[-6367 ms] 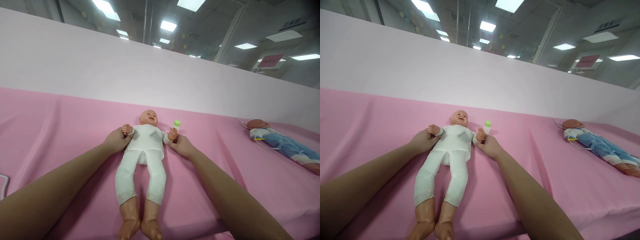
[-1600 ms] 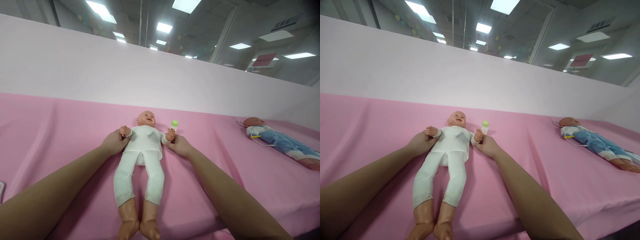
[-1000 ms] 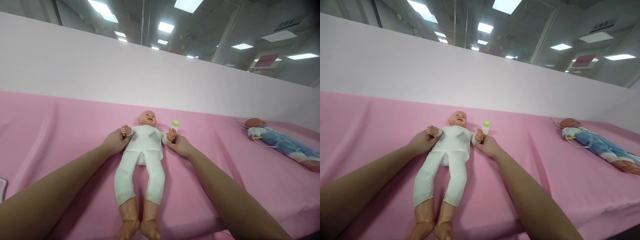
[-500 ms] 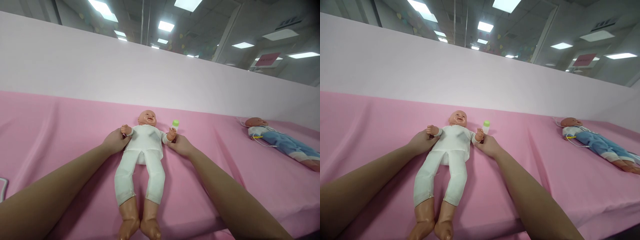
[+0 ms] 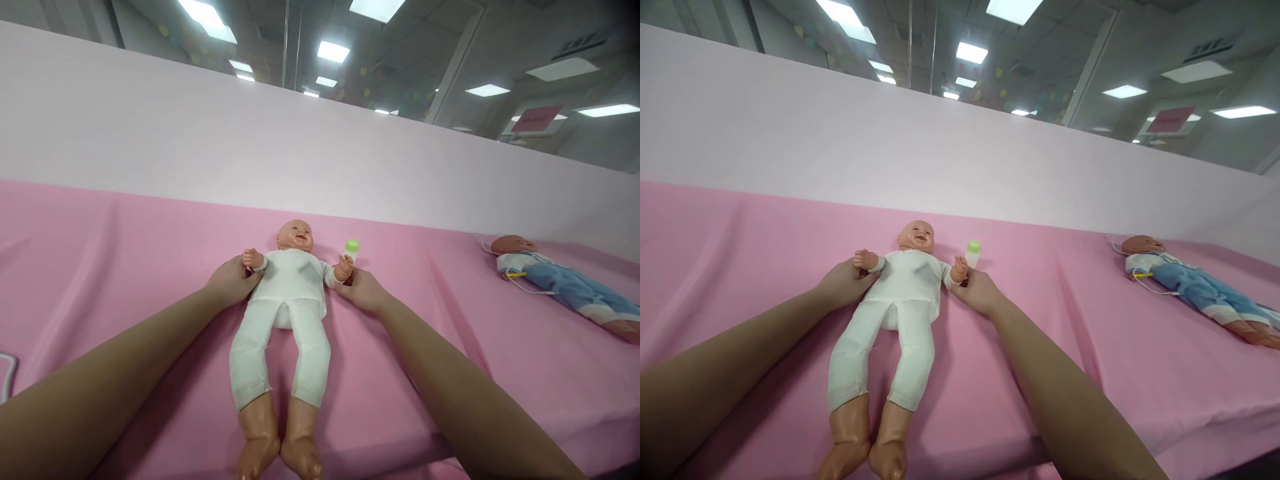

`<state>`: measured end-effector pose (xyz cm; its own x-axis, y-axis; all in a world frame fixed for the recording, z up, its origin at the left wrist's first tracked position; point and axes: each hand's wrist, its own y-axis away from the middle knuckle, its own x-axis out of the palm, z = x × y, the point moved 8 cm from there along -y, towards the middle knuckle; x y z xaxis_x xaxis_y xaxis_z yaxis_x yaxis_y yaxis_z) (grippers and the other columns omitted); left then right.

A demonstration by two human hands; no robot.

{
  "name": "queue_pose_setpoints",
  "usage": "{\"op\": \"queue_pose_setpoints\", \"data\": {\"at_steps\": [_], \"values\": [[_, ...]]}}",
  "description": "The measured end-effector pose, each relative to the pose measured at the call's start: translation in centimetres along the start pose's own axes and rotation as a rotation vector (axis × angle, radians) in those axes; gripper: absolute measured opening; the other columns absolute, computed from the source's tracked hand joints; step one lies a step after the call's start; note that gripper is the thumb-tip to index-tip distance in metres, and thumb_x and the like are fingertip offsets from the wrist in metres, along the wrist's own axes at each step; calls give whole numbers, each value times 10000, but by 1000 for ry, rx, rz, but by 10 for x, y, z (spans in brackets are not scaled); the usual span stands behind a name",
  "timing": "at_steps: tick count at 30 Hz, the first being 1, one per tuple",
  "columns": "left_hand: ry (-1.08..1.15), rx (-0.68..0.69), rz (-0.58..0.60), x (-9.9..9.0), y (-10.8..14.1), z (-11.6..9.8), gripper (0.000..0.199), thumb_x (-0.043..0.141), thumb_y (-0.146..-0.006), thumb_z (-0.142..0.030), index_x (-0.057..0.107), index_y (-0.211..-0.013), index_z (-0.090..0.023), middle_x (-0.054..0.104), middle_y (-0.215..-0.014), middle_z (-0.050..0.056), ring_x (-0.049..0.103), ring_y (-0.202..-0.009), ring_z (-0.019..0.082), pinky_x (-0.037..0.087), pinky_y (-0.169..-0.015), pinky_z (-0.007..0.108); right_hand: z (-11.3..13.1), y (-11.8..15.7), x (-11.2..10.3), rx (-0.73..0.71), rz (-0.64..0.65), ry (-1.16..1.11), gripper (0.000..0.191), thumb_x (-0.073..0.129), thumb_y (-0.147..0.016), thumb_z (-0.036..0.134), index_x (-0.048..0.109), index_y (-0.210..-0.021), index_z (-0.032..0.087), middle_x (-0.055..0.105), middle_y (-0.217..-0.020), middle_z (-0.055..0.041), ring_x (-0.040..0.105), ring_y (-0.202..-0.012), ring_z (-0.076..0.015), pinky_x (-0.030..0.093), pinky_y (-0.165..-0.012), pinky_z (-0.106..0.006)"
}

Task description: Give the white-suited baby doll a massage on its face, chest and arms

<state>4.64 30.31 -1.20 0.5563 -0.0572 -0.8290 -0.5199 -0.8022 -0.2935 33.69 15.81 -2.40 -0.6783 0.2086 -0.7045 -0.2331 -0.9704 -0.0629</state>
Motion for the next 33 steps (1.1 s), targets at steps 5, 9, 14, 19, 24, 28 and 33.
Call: {"op": "queue_pose_setpoints", "data": {"at_steps": [5, 9, 14, 19, 24, 28, 33], "values": [[1, 5, -3, 0, 0, 0, 256, 537, -914, -501, 555, -863, -251, 693, -787, 15, 660, -737, 252, 409, -618, 342, 0, 0, 0, -2, -6, 1, 307, 703, -875, 451, 689, -1102, 244, 754, -1119, -51, 703, -1047, -286, 513, -849, -361], [4, 11, -11, 0, -1, 1, 245, 538, -911, -496, 567, -888, -254, 702, -813, 15, 669, -756, 256, 414, -633, 340, 1, 1, -1, 4, -4, 0, 320, 708, -873, 451, 690, -1110, 236, 753, -1118, -62, 703, -1041, -286, 513, -845, -360], [-8, 10, -14, 0, -1, 1, 238, 540, -904, -491, 564, -891, -255, 700, -803, 13, 665, -752, 259, 413, -627, 339, 1, 1, -1, 3, -3, -8, 318, 712, -871, 451, 688, -1112, 245, 753, -1113, -54, 703, -1032, -279, 517, -844, -361], [-14, 12, -3, 0, -1, 0, 245, 533, -906, -492, 558, -876, -250, 700, -811, 21, 666, -749, 257, 412, -628, 343, 2, 1, 0, 5, 4, -22, 330, 718, -866, 453, 687, -1118, 242, 753, -1115, -58, 704, -1032, -281, 519, -839, -359], [-10, 7, -5, 0, -1, 1, 249, 532, -913, -499, 572, -887, -254, 702, -799, 18, 669, -748, 261, 412, -623, 344, 2, 2, -1, 6, 1, -11, 310, 712, -872, 446, 690, -1111, 250, 753, -1123, -49, 702, -1048, -281, 515, -850, -360], [-12, 11, -12, 0, -1, 2, 256, 534, -917, -508, 582, -888, -258, 707, -805, 19, 673, -757, 265, 417, -625, 346, 2, 2, -1, 8, 2, -9, 308, 709, -875, 447, 693, -1109, 247, 754, -1127, -53, 704, -1050, -283, 518, -850, -358], [-14, 8, -16, 0, -1, 2, 257, 540, -914, -509, 580, -903, -255, 708, -814, 20, 671, -756, 262, 423, -631, 349, 2, 1, 0, 11, 4, -10, 356, 717, -871, 452, 688, -1157, 242, 749, -1160, -65, 701, -1067, -292, 523, -865, -362]]}}
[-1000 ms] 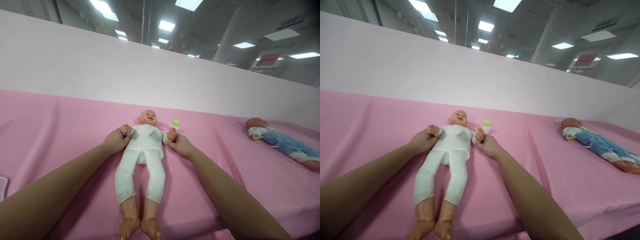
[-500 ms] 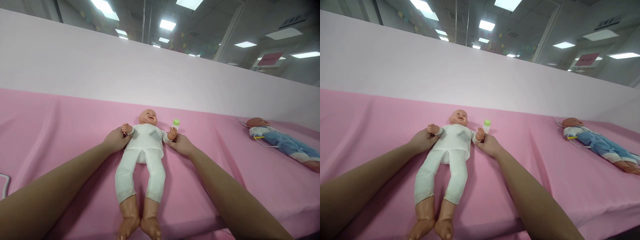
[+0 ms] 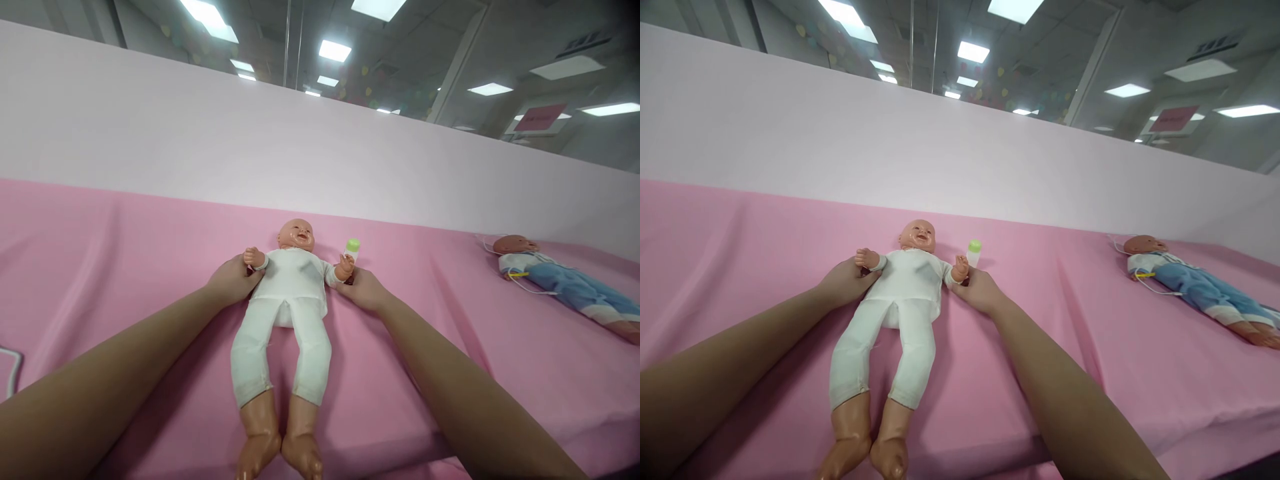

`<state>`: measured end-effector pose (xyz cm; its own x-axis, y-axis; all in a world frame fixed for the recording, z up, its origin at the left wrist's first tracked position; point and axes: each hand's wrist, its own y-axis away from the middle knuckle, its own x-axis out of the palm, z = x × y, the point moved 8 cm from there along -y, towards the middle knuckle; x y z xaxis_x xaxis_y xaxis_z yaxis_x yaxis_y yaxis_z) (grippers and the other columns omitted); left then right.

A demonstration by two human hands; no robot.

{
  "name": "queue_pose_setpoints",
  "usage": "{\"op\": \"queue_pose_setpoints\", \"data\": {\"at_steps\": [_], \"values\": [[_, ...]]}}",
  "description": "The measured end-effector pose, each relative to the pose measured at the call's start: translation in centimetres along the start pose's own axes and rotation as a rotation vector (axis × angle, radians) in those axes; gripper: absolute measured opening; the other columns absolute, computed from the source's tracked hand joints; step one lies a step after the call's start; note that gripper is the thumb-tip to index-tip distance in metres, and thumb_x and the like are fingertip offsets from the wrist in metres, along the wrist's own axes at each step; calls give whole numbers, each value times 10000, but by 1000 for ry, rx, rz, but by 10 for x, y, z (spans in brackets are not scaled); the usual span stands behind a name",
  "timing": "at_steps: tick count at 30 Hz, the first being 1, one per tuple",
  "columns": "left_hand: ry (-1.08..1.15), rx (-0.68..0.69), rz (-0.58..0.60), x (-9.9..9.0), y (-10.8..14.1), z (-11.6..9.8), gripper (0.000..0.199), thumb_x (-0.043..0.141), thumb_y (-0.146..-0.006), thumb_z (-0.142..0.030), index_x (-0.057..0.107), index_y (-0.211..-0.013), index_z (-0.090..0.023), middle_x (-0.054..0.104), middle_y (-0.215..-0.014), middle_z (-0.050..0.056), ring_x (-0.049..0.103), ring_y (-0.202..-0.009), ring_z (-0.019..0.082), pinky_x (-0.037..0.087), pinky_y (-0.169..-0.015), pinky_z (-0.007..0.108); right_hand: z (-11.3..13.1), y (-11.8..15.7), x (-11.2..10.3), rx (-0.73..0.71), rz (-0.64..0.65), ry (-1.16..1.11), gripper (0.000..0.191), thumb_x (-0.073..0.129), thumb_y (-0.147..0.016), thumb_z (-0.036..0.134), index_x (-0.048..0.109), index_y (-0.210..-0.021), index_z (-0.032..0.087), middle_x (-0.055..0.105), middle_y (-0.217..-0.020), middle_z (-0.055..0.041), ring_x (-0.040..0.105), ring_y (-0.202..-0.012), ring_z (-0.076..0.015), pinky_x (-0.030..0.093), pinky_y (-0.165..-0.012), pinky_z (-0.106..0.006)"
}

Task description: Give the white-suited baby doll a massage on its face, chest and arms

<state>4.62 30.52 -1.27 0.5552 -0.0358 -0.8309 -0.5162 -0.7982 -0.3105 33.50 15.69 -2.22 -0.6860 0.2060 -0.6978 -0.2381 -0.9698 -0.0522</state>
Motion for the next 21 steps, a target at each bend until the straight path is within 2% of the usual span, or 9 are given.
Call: {"op": "queue_pose_setpoints", "data": {"at_steps": [14, 21], "values": [[8, -14, 18, 0, 0, -1, 291, 526, -916, -538, 583, -896, -253, 716, -807, 31, 685, -759, 276, 427, -624, 352, 0, 0, -1, -12, -4, -1, 356, 712, -878, 460, 695, -1156, 238, 749, -1156, -70, 703, -1071, -292, 527, -897, -377], [0, -28, 34, 1, 1, 0, 306, 509, -915, -544, 592, -872, -253, 720, -812, 37, 694, -772, 279, 432, -639, 354, -2, -1, 0, 3, -5, -4, 335, 705, -878, 461, 699, -1125, 237, 751, -1136, -70, 704, -1053, -293, 528, -864, -368]]}}
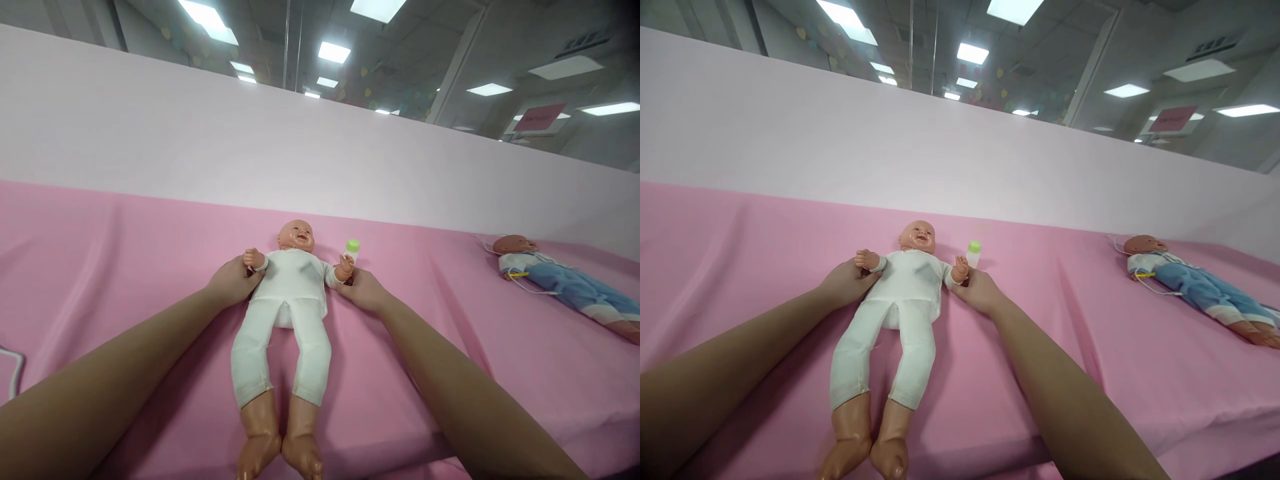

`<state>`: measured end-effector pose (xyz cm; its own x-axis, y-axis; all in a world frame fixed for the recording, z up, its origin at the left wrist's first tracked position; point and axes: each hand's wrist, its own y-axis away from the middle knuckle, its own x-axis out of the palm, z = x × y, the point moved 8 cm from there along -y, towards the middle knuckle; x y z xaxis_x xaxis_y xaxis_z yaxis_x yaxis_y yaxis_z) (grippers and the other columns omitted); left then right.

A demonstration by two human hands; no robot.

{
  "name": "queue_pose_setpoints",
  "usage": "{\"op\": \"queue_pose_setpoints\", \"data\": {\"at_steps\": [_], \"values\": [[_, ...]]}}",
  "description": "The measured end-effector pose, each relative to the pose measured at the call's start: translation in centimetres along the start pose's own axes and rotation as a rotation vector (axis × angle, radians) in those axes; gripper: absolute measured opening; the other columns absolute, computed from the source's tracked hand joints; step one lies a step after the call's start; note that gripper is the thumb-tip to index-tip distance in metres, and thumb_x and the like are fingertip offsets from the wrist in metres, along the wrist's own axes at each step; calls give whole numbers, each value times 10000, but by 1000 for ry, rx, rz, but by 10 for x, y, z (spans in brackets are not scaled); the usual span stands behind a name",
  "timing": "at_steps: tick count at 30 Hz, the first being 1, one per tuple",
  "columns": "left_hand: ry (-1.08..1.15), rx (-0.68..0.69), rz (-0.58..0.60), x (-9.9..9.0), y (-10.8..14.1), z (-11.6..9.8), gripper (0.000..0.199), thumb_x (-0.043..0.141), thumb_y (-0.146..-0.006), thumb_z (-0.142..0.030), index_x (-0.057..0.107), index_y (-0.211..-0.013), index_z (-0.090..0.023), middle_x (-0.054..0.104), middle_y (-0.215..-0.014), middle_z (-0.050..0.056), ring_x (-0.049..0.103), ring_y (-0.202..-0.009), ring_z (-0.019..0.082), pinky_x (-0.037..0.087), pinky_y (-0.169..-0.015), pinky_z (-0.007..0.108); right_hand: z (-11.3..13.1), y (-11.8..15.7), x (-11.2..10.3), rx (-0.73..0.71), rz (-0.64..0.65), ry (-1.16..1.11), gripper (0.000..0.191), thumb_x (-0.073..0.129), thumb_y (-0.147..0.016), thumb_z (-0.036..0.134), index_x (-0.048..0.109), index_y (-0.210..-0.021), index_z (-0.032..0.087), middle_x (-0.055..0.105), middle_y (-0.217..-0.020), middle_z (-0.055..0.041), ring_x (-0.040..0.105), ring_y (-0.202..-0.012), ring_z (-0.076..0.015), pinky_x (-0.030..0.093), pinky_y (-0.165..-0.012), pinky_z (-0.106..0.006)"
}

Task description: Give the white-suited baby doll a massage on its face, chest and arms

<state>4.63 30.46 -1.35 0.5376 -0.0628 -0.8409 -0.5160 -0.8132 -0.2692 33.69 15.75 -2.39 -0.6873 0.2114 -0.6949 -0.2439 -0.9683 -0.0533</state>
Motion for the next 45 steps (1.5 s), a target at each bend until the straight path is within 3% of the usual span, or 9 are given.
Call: {"op": "queue_pose_setpoints", "data": {"at_steps": [22, 31, 45], "values": [[6, -1, -3, 0, 0, 1, 303, 520, -918, -544, 602, -877, -256, 720, -809, 33, 692, -774, 279, 436, -637, 359, 1, 1, -1, -7, 0, 6, 384, 699, -883, 456, 686, -1195, 231, 740, -1194, -85, 690, -1126, -307, 521, -924, -388], [-5, 20, -15, -1, 0, -1, 270, 530, -914, -514, 586, -863, -255, 717, -796, 29, 685, -752, 276, 434, -629, 360, 3, 1, 0, -12, 6, -2, 318, 706, -873, 453, 688, -1107, 238, 758, -1102, -60, 710, -1026, -286, 530, -834, -361], [-4, 16, -12, -1, 0, -1, 267, 528, -913, -509, 586, -869, -252, 711, -804, 32, 679, -765, 278, 432, -634, 361, 5, 3, -1, -10, 4, 7, 325, 710, -871, 444, 685, -1119, 235, 759, -1107, -64, 708, -1028, -291, 522, -837, -357]]}}
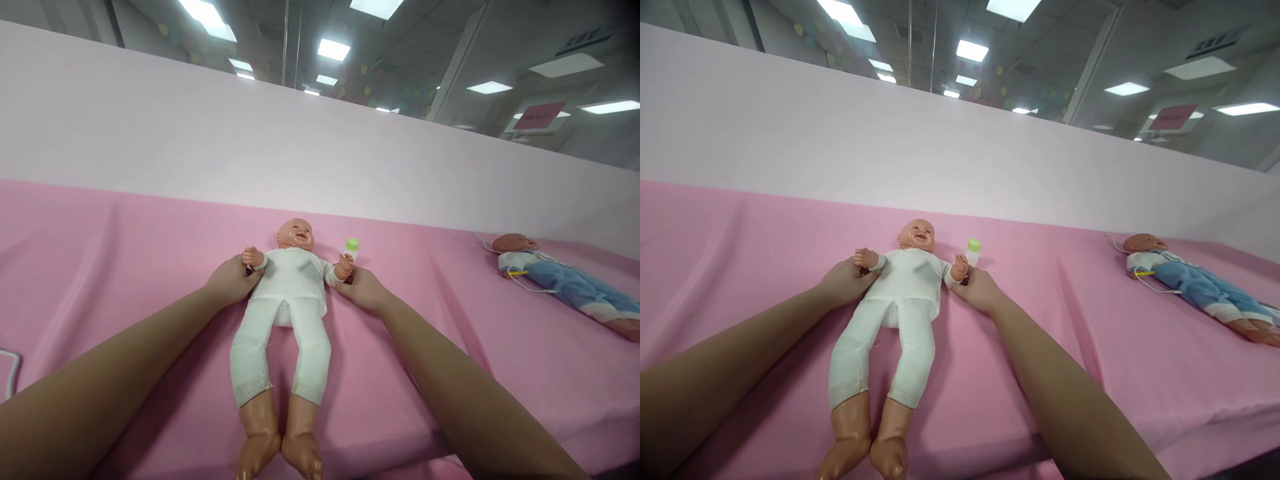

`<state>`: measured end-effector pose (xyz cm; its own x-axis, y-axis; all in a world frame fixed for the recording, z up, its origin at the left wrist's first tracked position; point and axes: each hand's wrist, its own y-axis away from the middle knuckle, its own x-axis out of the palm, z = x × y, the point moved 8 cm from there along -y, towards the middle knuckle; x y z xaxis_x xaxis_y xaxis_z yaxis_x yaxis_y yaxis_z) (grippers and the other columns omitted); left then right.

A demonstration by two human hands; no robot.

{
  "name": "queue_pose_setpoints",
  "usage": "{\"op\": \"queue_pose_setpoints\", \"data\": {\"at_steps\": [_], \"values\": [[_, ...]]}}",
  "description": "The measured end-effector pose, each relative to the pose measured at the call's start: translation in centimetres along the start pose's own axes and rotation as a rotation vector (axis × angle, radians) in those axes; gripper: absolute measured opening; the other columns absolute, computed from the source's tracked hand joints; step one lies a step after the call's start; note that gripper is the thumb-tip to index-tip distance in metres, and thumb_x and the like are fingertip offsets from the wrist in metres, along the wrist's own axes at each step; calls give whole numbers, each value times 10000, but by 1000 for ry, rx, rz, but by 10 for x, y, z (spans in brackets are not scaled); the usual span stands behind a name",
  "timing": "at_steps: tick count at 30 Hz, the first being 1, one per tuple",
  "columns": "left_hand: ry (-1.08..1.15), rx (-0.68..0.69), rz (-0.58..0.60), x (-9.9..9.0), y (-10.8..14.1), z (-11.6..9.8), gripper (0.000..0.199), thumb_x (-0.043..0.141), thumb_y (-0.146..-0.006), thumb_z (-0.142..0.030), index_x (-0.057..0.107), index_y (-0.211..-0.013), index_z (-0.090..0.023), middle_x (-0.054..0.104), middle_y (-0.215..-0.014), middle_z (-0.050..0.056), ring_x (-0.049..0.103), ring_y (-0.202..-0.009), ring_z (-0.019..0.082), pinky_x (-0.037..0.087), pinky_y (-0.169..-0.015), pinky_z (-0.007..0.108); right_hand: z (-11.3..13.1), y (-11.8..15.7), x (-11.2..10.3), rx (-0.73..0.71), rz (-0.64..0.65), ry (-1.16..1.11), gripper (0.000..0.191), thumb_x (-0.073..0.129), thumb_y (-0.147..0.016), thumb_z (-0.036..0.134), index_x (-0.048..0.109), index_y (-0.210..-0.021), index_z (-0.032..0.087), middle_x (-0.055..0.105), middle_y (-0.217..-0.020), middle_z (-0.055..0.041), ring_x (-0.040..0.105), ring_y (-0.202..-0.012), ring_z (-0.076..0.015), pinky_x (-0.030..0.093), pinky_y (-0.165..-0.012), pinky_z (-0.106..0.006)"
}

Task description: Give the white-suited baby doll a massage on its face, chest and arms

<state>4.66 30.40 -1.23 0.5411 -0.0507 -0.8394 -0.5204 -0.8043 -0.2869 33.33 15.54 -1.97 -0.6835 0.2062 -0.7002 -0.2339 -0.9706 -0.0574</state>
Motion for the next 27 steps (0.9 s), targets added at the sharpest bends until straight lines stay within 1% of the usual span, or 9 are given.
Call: {"op": "queue_pose_setpoints", "data": {"at_steps": [6, 12, 17, 23, 27], "values": [[3, -10, 0, -1, 0, -1, 263, 534, -903, -509, 594, -882, -254, 714, -802, 31, 676, -768, 279, 427, -628, 360, -2, -1, 0, 0, 0, -3, 350, 713, -871, 461, 682, -1144, 244, 754, -1131, -64, 706, -1047, -293, 524, -850, -361], [-7, -41, 19, 1, -1, 3, 291, 533, -898, -528, 593, -829, -252, 713, -779, 35, 678, -757, 280, 412, -607, 355, -1, 0, 0, -4, -2, -5, 399, 715, -873, 457, 675, -1201, 233, 751, -1144, -78, 705, -1055, -297, 527, -858, -368], [-5, -45, 16, 2, -1, 4, 310, 529, -899, -552, 600, -854, -254, 715, -781, 25, 678, -754, 271, 409, -602, 344, 0, 0, -1, -1, -2, 6, 434, 715, -878, 460, 670, -1246, 236, 738, -1209, -82, 689, -1123, -305, 521, -907, -372], [-13, -34, 8, 1, -1, 2, 296, 529, -898, -539, 597, -860, -253, 719, -784, 23, 683, -757, 270, 407, -603, 339, -2, 0, 0, 6, 1, 8, 356, 711, -876, 470, 688, -1152, 246, 749, -1157, -68, 700, -1071, -297, 527, -871, -367], [-18, -38, 7, 1, -1, 3, 320, 525, -898, -556, 608, -870, -248, 721, -787, 34, 680, -756, 273, 410, -608, 345, -2, -1, 0, 3, -4, 6, 370, 714, -873, 471, 684, -1164, 246, 747, -1163, -70, 699, -1074, -298, 527, -868, -367]]}}
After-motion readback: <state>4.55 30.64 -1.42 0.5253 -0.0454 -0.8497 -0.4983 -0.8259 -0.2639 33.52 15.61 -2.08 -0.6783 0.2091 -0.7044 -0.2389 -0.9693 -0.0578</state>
